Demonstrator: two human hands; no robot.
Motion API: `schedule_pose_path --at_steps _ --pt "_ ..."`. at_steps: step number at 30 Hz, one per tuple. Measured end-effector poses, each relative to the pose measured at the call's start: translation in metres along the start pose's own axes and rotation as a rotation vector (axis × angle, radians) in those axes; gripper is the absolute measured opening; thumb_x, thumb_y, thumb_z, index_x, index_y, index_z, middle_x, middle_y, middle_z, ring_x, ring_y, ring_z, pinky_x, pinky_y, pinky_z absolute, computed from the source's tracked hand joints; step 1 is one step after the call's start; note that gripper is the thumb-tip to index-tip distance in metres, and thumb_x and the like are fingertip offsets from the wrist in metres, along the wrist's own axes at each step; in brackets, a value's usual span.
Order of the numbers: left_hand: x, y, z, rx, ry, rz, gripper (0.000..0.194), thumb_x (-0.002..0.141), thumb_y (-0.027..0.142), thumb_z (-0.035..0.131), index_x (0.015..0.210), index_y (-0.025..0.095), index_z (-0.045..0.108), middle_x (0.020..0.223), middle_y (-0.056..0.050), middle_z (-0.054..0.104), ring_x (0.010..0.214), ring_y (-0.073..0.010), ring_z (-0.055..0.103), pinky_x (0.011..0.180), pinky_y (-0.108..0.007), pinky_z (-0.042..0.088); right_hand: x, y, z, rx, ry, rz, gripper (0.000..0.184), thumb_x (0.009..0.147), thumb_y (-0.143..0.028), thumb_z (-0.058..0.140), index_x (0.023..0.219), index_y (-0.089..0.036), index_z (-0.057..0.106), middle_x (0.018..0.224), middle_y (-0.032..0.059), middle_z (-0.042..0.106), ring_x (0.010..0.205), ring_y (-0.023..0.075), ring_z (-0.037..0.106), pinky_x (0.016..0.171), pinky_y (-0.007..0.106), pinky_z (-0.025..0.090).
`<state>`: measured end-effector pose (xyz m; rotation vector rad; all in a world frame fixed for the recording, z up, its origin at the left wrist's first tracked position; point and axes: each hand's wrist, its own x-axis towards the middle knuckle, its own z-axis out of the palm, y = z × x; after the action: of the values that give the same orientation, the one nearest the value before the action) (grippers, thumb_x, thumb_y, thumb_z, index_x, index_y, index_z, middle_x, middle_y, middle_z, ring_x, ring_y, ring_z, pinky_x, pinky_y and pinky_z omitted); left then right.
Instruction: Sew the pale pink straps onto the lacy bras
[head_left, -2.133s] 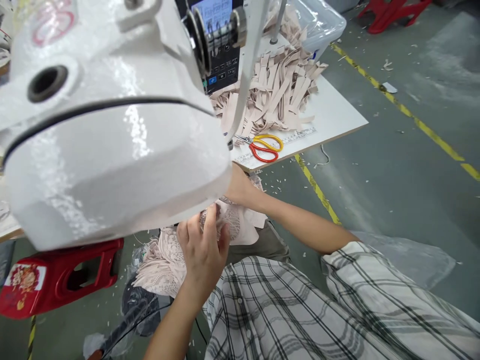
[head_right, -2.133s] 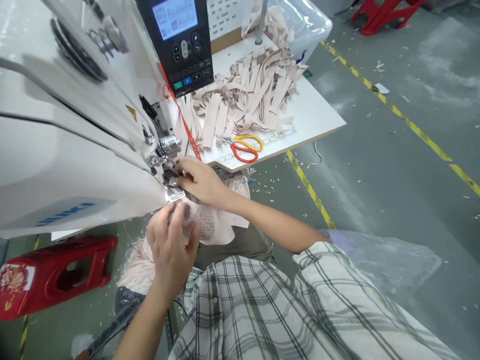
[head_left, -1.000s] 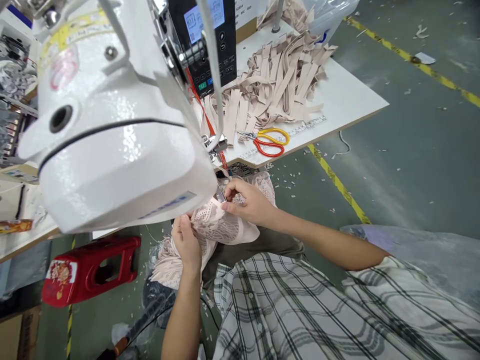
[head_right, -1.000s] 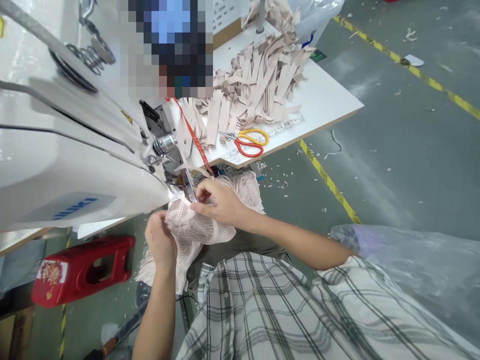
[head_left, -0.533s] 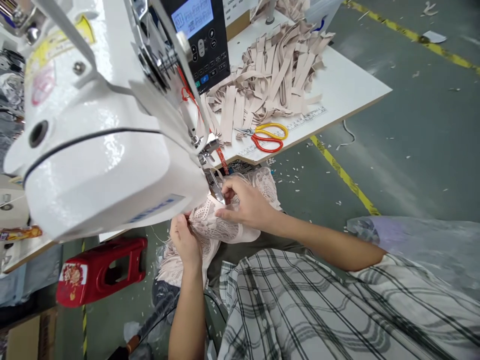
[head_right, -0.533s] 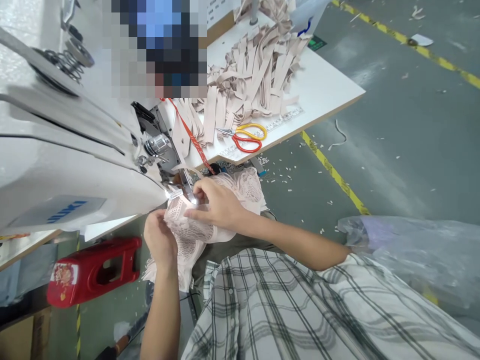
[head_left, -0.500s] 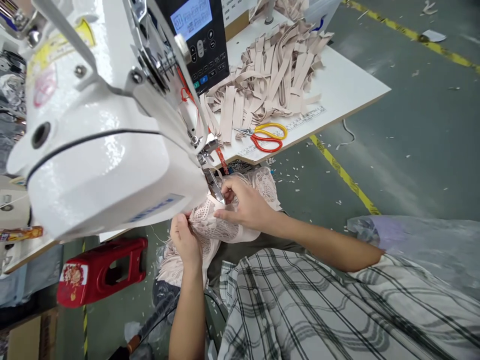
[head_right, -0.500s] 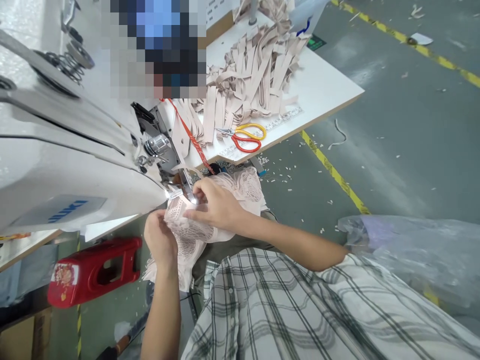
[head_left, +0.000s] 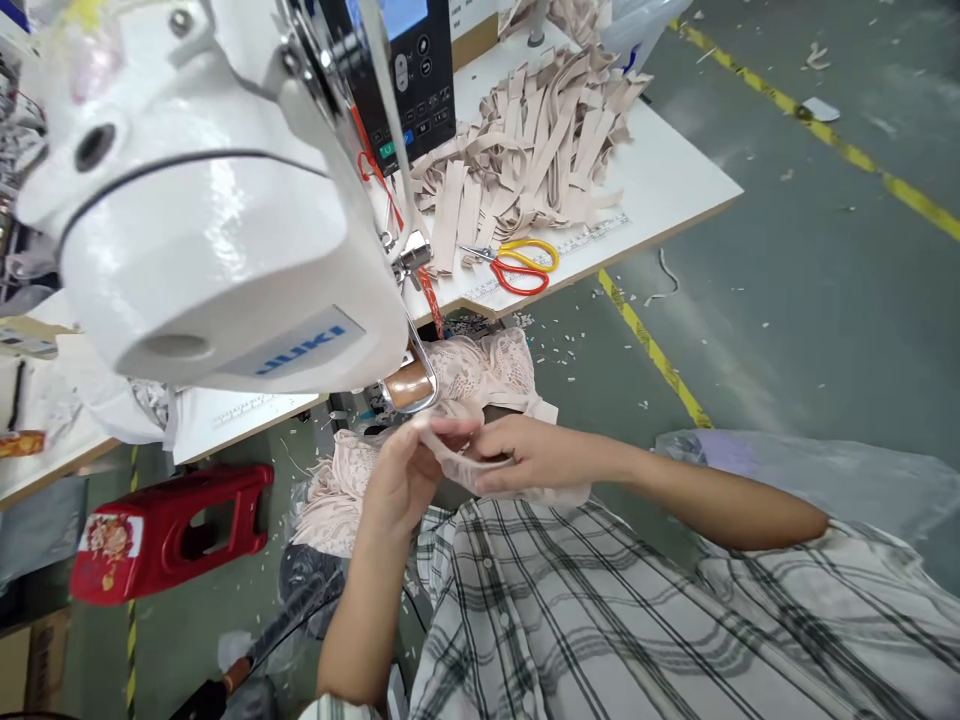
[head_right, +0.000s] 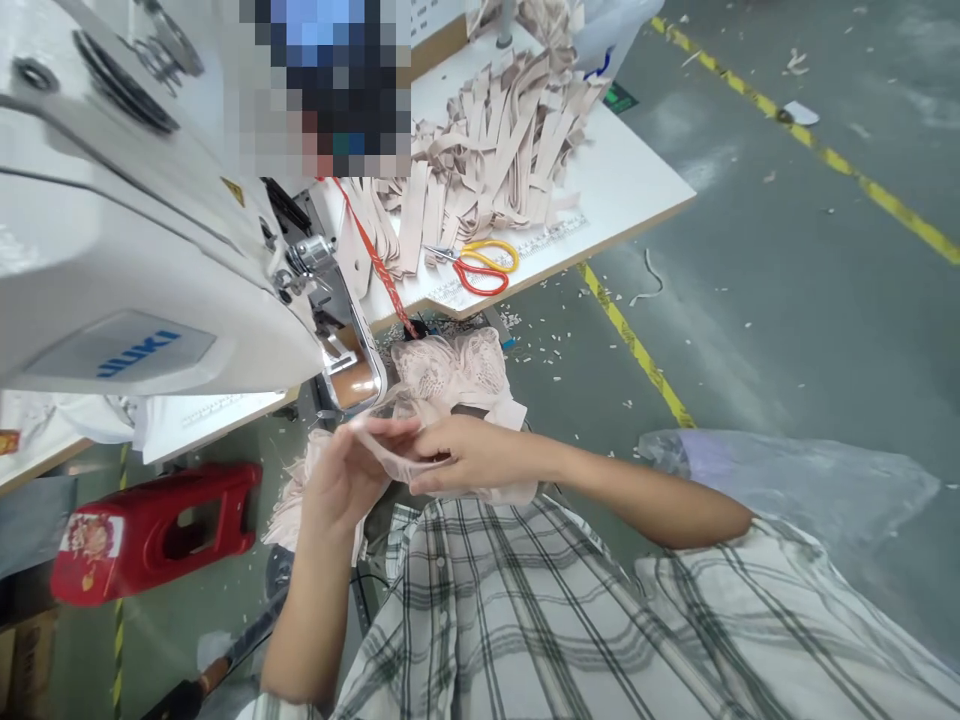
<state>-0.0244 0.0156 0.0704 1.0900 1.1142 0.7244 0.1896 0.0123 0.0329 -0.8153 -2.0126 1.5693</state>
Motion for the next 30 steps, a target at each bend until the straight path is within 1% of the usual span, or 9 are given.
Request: schedule_pose_path --at_steps 4,8,13,16,19,21,23,27,30 --pt "-0.024 0.044 -0.064 -0.161 0.375 0.18 0.036 0.099 0.049 0.046 0.076 0.029 0.065 0.054 0.002 0.054 0.057 -0.0123 0.051 0.068 -0.036 0.05 -0.005 0.036 -0.002 -0.389 0.038 0.037 0.041 0.102 -0.046 0.038 0.1 -0.019 0.069 0.088 0.0059 0.07 0.076 0.0172 0.06 0.066 0.028 0.038" --pt "-0.044 0.068 -0.153 -0.757 0.389 0.348 0.017 0.096 0.016 0.053 0.078 0.02 0.053 0.061 0.012 0.06 0.056 -0.003 0.052 0.068 -0.021 0.051 -0.015 0.053 -0.026 -0.466 -0.008 0.119 0.041 0.103 -0.041 0.034 0.106 -0.018 0.069 0.097 0.0093 0.071 0.084 0.0199 0.062 0.073 0.031 0.04" --pt "-0.049 0.053 -0.227 -0.756 0.474 0.333 0.039 0.108 0.028 0.021 0.079 0.021 0.047 0.057 0.012 0.058 0.048 -0.0026 0.052 0.057 -0.018 0.049 -0.034 0.043 -0.051 0.037 -0.039 0.275 0.038 0.096 -0.047 0.048 0.1 -0.017 0.07 0.097 0.0074 0.07 0.087 0.0189 0.062 0.076 0.03 0.045" --pt "-0.043 0.037 -0.248 -0.705 0.564 0.287 0.047 0.108 0.03 0.009 0.078 0.02 0.045 0.051 0.013 0.056 0.041 -0.0001 0.047 0.051 -0.013 0.044 -0.041 0.048 -0.043 0.279 0.245 0.379 0.037 0.089 -0.051 0.059 0.102 -0.018 0.068 0.094 0.0054 0.07 0.081 0.0171 0.062 0.07 0.028 0.047" --pt "-0.035 0.021 -0.236 -0.641 0.62 0.279 0.044 0.108 0.025 0.017 0.07 0.018 0.038 0.043 0.014 0.049 0.035 -0.0006 0.04 0.044 -0.012 0.036 -0.037 0.061 -0.019 0.222 0.912 0.352 0.038 0.084 -0.05 0.065 0.108 -0.022 0.058 0.088 0.002 0.066 0.071 0.0141 0.059 0.063 0.025 0.045" --pt "-0.028 0.007 -0.205 -0.599 0.601 0.212 0.036 0.105 0.028 0.038 0.071 0.018 0.043 0.039 0.013 0.04 0.032 -0.003 0.031 0.038 -0.015 0.026 -0.028 0.067 -0.001 0.146 1.196 0.302 0.034 0.083 -0.047 0.066 0.104 -0.023 0.053 0.082 -0.0003 0.063 0.065 0.0128 0.055 0.06 0.025 0.044" --pt "-0.018 -0.007 -0.16 -0.535 0.508 0.078 0.026 0.095 0.029 0.061 0.073 0.017 0.052 0.039 0.012 0.034 0.032 -0.0038 0.026 0.036 -0.018 0.02 -0.015 0.064 0.012 0.081 1.088 0.304 0.026 0.082 -0.043 0.066 0.095 -0.023 0.056 0.079 0.0 0.064 0.064 0.0132 0.056 0.06 0.026 0.044" --pt "-0.003 -0.031 -0.066 -0.422 0.292 -0.085 0.026 0.077 0.032 0.08 0.074 0.014 0.062 0.047 0.009 0.04 0.04 -0.0044 0.033 0.041 -0.018 0.022 0.013 0.037 0.021 0.086 0.423 0.3 0.023 0.087 -0.043 0.062 0.093 -0.021 0.066 0.088 0.0038 0.07 0.073 0.0157 0.062 0.067 0.028 0.047" --pt "-0.008 -0.033 -0.024 -0.296 0.219 -0.08 0.027 0.078 0.037 0.078 0.072 0.015 0.064 0.048 0.009 0.037 0.043 -0.0042 0.027 0.044 -0.02 0.019 0.026 0.011 0.015 0.071 0.294 0.255 0.032 0.092 -0.049 0.055 0.103 -0.021 0.068 0.085 0.0028 0.07 0.066 0.0135 0.058 0.062 0.027 0.043"
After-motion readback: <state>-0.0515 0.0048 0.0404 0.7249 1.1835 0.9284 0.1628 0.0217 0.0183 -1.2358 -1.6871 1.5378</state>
